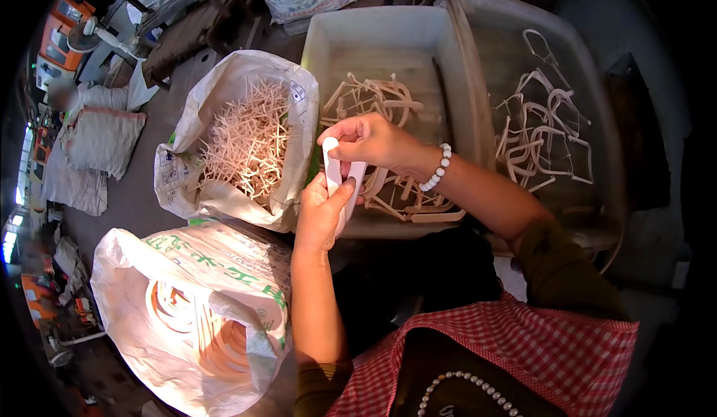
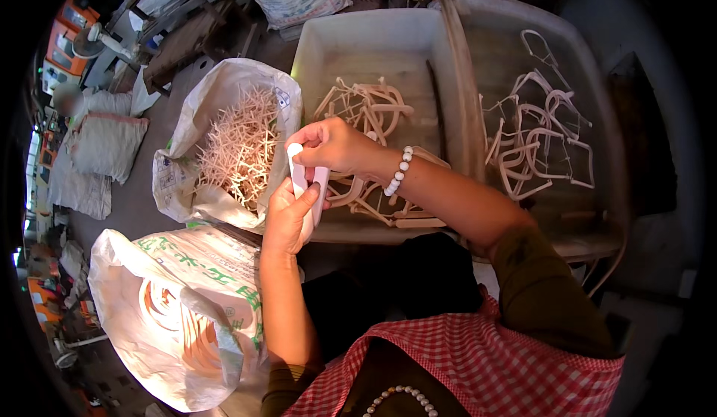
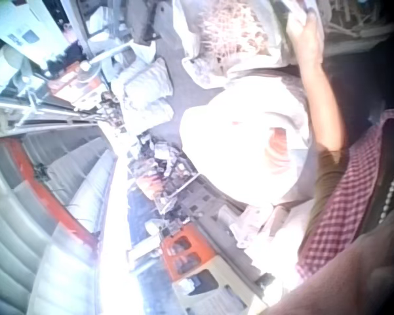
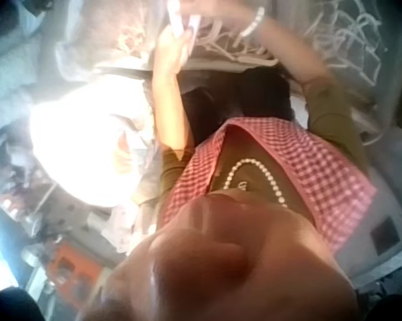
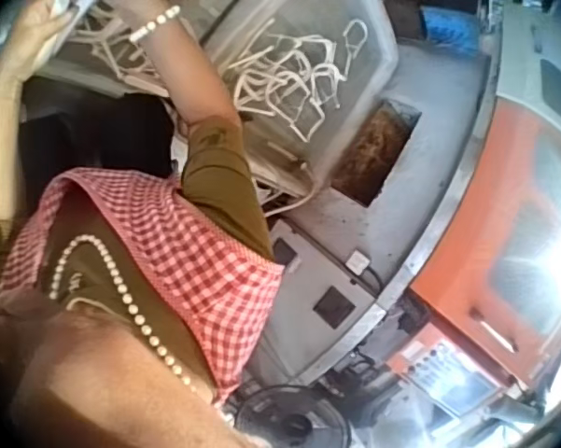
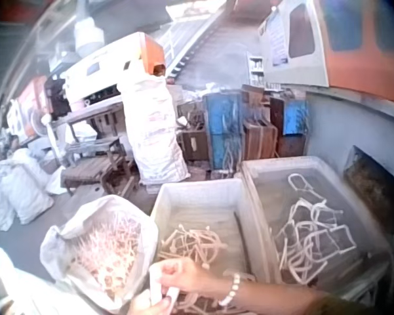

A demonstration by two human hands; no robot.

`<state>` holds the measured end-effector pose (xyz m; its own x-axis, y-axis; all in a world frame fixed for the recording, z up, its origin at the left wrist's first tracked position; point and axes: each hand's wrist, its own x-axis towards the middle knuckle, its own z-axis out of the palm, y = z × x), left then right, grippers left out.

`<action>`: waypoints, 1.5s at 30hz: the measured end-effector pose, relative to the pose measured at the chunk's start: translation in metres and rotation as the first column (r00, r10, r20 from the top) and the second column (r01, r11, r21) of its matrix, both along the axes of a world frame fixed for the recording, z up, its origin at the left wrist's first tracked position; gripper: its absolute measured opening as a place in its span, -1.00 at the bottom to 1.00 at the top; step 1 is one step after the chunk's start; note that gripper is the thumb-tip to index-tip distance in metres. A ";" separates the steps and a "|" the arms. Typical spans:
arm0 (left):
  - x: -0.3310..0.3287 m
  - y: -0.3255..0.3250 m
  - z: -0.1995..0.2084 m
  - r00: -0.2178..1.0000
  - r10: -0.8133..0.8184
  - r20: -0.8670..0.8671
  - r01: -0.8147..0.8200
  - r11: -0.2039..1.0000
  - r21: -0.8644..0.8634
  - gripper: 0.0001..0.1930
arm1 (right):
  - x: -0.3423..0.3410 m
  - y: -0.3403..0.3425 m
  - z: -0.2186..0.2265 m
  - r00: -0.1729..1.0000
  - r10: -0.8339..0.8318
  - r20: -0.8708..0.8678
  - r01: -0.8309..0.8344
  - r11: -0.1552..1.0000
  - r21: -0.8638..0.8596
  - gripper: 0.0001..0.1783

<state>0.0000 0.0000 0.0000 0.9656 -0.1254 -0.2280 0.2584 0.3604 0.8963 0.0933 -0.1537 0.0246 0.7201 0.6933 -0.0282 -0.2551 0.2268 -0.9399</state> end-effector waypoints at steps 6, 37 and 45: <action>0.000 -0.001 -0.003 1.000 -0.019 -0.008 0.018 1.000 -0.017 -0.71 | 0.000 -0.008 -0.001 0.999 0.046 -0.029 -0.046 0.999 0.012 -0.70; 0.007 -0.016 -0.013 0.992 -0.026 -0.123 0.038 0.995 0.095 -0.83 | 0.003 -0.005 -0.027 0.994 -0.106 0.042 0.110 0.987 -0.114 -0.75; 0.004 -0.011 -0.014 0.985 -0.060 -0.161 0.082 0.988 0.133 -0.80 | 0.005 -0.019 -0.040 0.996 0.091 0.005 -0.091 0.995 -0.036 -0.70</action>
